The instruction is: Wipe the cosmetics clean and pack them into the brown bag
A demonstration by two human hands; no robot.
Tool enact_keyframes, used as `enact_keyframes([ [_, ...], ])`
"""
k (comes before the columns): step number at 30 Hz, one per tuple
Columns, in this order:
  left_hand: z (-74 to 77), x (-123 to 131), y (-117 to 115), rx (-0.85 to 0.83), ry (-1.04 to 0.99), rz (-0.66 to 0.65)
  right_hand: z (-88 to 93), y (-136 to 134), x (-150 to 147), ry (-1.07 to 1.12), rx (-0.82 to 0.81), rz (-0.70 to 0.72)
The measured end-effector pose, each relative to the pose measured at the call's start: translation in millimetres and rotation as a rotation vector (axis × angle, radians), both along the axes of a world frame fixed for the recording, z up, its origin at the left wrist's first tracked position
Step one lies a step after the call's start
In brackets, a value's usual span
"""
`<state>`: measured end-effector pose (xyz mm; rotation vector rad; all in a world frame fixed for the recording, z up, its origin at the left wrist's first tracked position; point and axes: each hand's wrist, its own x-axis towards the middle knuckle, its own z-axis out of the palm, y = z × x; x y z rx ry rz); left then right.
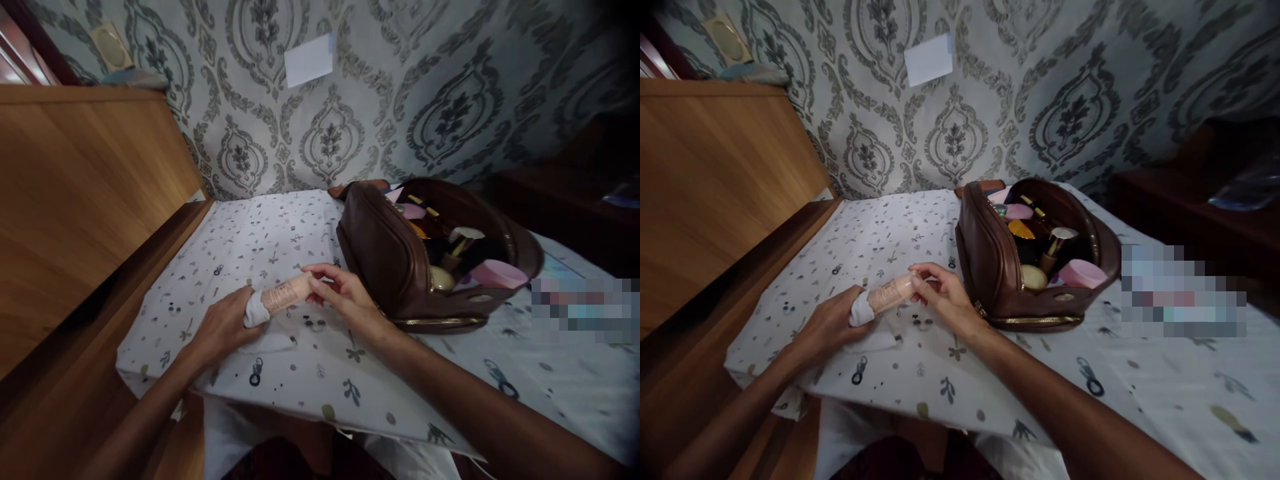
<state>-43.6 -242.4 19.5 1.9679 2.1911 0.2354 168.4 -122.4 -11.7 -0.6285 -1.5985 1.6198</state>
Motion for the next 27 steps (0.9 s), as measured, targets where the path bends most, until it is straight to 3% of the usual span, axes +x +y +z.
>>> enact_keyframes([
  [4, 3.6, -9, -2, 0.004, -0.001, -0.036, -0.6, 2, 0, 0.017, 0.022, 0.026],
  [8, 4.4, -9, -4, 0.048, 0.120, -0.040, -0.3, 2, 0, 0.045, 0.007, 0.040],
  [13, -2.2, -11, -7, 0.144, 0.258, -0.064, -5.9, 6, -4, 0.068, -0.132, 0.047],
  [19, -10.7, -20, -10, 0.326, 0.043, -0.153, -9.6, 10, -3, 0.057, -0.223, 0.028],
  [23, -4.6, -25, -10, 0.334, -0.125, -0.073, -7.0, 9, -1, 0.056, -0.142, 0.016],
  [27, 2.6, -26, -8, 0.241, -0.009, 0.040, -4.9, 5, -1, 0.007, -0.036, 0.031],
])
